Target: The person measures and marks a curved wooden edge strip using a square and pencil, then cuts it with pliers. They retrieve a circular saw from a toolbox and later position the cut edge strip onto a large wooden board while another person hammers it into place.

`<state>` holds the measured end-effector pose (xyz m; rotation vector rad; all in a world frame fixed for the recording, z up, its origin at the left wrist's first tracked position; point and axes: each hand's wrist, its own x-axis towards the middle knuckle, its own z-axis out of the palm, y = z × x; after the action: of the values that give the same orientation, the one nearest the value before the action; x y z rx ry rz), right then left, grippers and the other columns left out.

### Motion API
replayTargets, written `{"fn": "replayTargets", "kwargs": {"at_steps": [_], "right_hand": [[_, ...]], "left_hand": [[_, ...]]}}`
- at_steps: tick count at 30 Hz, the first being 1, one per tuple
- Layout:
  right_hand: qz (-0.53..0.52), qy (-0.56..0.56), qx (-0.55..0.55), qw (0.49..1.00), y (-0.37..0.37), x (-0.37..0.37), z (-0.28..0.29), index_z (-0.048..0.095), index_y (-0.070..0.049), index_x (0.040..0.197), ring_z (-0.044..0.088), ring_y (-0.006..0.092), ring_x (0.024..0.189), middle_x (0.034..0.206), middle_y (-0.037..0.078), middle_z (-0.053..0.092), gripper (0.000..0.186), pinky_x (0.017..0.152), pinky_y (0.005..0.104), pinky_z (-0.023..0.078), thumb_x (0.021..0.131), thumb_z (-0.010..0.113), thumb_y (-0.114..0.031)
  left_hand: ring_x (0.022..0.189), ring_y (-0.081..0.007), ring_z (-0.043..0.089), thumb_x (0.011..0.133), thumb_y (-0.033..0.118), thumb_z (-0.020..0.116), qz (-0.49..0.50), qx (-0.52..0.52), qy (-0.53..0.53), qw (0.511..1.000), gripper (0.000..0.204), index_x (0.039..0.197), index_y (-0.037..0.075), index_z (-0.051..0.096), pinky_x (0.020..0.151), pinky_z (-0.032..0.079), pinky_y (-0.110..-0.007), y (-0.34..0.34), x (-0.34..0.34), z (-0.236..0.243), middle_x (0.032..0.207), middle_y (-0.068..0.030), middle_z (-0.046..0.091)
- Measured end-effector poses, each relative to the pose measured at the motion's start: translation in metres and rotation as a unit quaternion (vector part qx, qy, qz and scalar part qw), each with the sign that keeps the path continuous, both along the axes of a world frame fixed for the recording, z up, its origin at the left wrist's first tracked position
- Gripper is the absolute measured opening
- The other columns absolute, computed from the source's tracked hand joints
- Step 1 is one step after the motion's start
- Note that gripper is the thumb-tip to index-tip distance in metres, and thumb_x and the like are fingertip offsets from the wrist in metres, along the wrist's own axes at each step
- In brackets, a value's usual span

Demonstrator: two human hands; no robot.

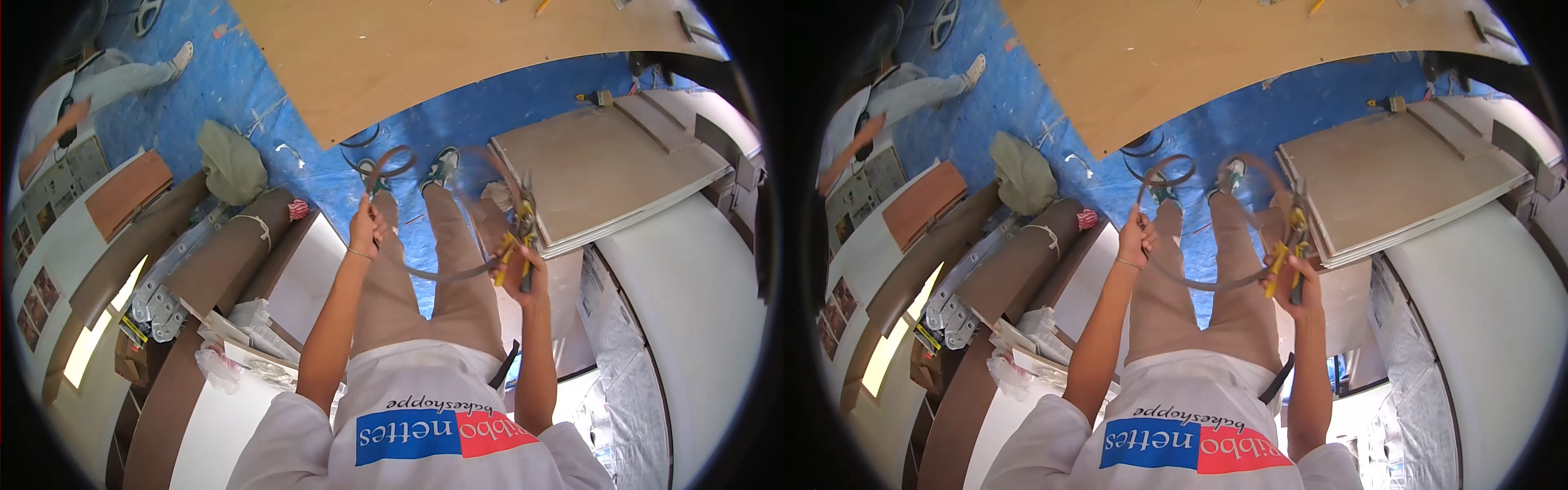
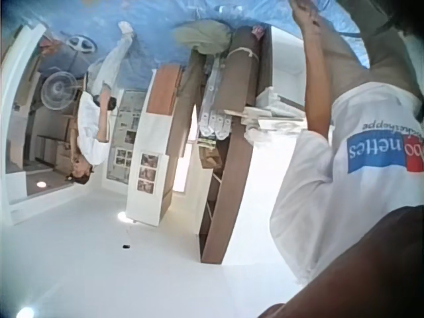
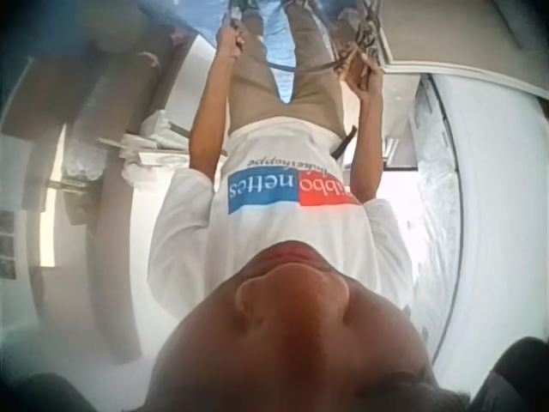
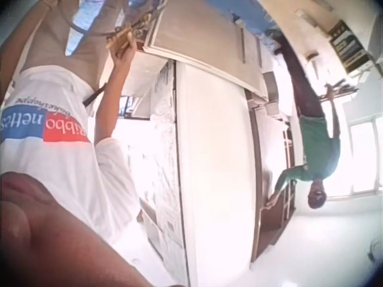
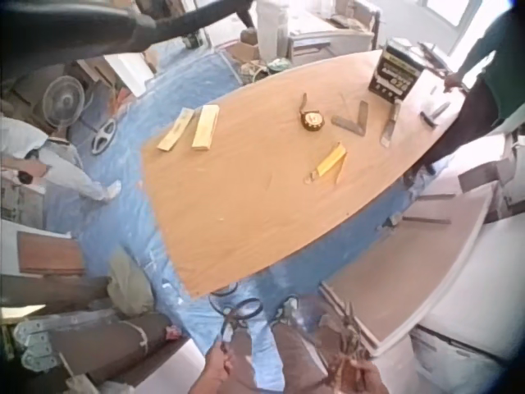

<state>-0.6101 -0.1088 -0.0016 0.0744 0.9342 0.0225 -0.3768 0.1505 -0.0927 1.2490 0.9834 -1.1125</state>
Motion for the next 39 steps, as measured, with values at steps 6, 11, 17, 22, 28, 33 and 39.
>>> {"fn": "replayTargets", "kwargs": {"at_steps": [6,11,17,22,28,33,39], "right_hand": [[-0.124,0.117,-0.133,0.976,-0.001,-0.004,0.093,0.054,-0.01,0.121,0.058,0.0192,0.085,0.102,0.008,0.059,0.03,0.084,0.0404,0.045,0.093,0.06,-0.021],[-0.189,0.073,-0.288,0.936,-0.003,0.042,0.168,0.05,-0.008,0.124,0.055,0.0168,0.084,0.104,0.007,0.057,0.034,0.085,0.0383,0.043,0.094,0.058,-0.02],[-0.208,-0.017,-0.361,0.909,-0.045,0.088,0.211,0.048,-0.006,0.127,0.055,0.0156,0.087,0.106,0.007,0.055,0.037,0.088,0.0372,0.042,0.094,0.053,-0.022],[-0.19,-0.06,-0.33,0.922,-0.079,0.131,0.207,0.051,-0.006,0.125,0.056,0.0154,0.083,0.104,0.008,0.058,0.038,0.087,0.0381,0.041,0.093,0.056,-0.024],[-0.217,-0.094,-0.181,0.955,-0.143,0.201,0.125,0.055,-0.006,0.106,0.057,0.0181,0.079,0.098,0.008,0.059,0.024,0.084,0.0384,0.042,0.088,0.058,-0.02],[-0.301,-0.095,-0.188,0.93,-0.219,0.188,0.081,0.057,-0.005,0.098,0.057,0.0199,0.077,0.093,0.01,0.06,0.02,0.084,0.0393,0.044,0.085,0.057,-0.019],[-0.378,-0.039,-0.237,0.894,-0.284,0.137,0.086,0.059,-0.005,0.092,0.059,0.0219,0.077,0.091,0.011,0.061,0.017,0.084,0.0407,0.045,0.084,0.057,-0.02]], "left_hand": [[0.072,-0.0198,0.055,0.099,0.051,0.054,0.179,-0.11,0.052,0.976,0.043,0.078,0.013,0.052,0.072,0.048,-0.034,-0.01,0.016,0.01,0.073,-0.0038,0.054],[0.079,-0.0234,0.061,0.095,0.038,0.062,0.173,-0.214,0.078,0.958,0.03,0.08,0.013,0.058,0.077,0.052,-0.039,-0.025,0.013,0.014,0.08,-0.0055,0.061],[0.09,-0.025,0.058,0.093,0.032,0.06,0.219,-0.414,0.012,0.883,0.026,0.083,0.008,0.061,0.086,0.049,-0.042,-0.04,0.028,0.071,0.091,-0.0081,0.062],[0.095,-0.0265,0.059,0.092,0.035,0.059,0.257,-0.369,-0.118,0.885,0.029,0.086,0.007,0.065,0.091,0.046,-0.045,-0.006,0.053,0.12,0.098,-0.0108,0.065],[0.088,-0.0208,0.061,0.098,0.033,0.057,0.29,-0.315,-0.205,0.88,0.027,0.094,0.008,0.067,0.086,0.045,-0.038,-0.04,0.122,0.172,0.101,-0.0078,0.068],[0.084,-0.016,0.061,0.103,0.028,0.057,0.199,-0.303,-0.234,0.902,0.024,0.112,0.007,0.063,0.075,0.048,-0.032,-0.144,0.134,0.156,0.103,-0.0042,0.068],[0.085,-0.0141,0.059,0.101,0.035,0.059,0.1,-0.29,-0.222,0.926,0.035,0.119,0.005,0.061,0.071,0.046,-0.027,-0.237,0.116,0.126,0.103,-0.0041,0.066]]}}
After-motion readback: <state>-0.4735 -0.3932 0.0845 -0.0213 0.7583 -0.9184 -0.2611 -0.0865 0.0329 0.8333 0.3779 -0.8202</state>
